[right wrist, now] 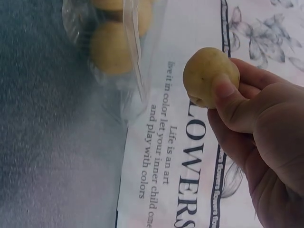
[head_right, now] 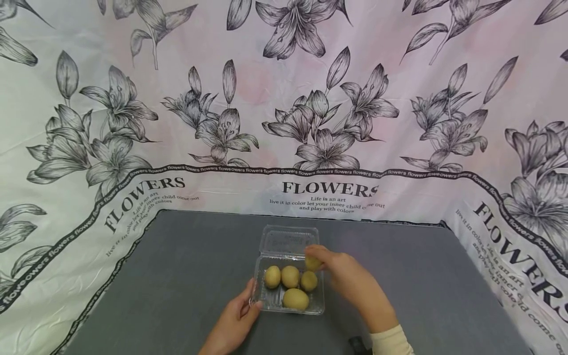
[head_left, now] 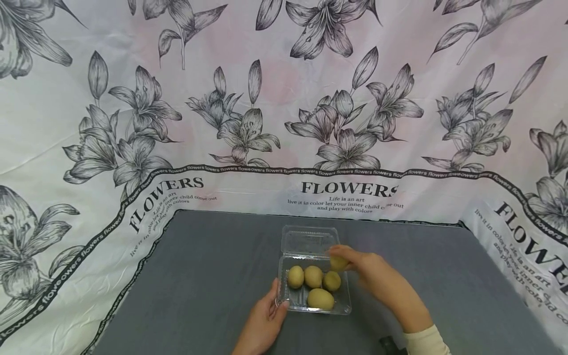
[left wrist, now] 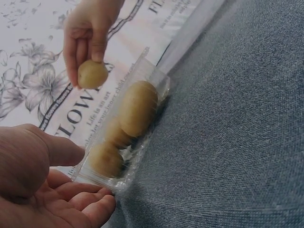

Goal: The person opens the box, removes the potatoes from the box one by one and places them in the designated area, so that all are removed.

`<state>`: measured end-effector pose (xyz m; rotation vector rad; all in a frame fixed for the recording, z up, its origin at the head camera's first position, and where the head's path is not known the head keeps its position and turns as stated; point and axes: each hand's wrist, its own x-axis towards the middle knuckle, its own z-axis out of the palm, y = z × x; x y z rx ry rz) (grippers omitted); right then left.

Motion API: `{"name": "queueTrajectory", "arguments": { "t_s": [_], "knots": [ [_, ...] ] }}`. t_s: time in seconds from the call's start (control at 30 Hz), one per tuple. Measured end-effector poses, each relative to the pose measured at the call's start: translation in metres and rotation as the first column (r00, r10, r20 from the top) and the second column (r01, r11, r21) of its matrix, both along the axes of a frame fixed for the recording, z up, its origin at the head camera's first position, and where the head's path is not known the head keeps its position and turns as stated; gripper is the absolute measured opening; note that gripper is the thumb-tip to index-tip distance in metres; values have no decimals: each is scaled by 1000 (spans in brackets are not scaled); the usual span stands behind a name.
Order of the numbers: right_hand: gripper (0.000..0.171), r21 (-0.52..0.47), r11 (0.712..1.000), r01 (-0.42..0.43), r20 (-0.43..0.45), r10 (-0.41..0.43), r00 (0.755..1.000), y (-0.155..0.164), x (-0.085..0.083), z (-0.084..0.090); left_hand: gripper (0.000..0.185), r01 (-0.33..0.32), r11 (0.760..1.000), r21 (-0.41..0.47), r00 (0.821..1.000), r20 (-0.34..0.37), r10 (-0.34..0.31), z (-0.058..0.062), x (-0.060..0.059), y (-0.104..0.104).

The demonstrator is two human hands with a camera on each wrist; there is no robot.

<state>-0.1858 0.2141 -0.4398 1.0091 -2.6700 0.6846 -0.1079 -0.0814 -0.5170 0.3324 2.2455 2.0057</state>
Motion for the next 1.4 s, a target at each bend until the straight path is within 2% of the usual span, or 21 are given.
{"name": "queueTrajectory", "arguments": {
  "t_s": [0.13, 0.37, 0.5, 0.77, 1.03, 1.27, 1.4],
  "knots": [
    [96, 14, 999, 44, 24, -45, 999, 8, -1, 0, 68, -5, 1000, -13, 1000, -3, 5, -2, -1, 0],
    [62, 21, 995, 99, -23, -99, 995, 20, -5, -4, 67, 1, 1000, -18, 1000, 5, -1, 0, -1, -1],
    [52, 19, 992, 124, -24, -124, 992, 25, -7, -8, 67, 4, 1000, -20, 1000, 2, -4, 0, -1, -1],
    [47, 50, 985, 168, 44, -170, 984, 33, -11, -14, 67, 2, 1000, -21, 1000, -5, -2, 0, 0, -1],
    [47, 70, 977, 202, 45, -206, 978, 38, -13, -24, 68, 2, 1000, -18, 1000, 5, -2, 1, 0, -1],
    [46, 115, 969, 220, 137, -235, 962, 40, -15, -33, 68, 8, 1000, -9, 1000, 8, -8, 2, 1, -1],
    [46, 127, 964, 232, 156, -250, 956, 41, -17, -36, 67, 9, 1000, -2, 1000, 2, -9, 2, 1, -1]
  ]
}}
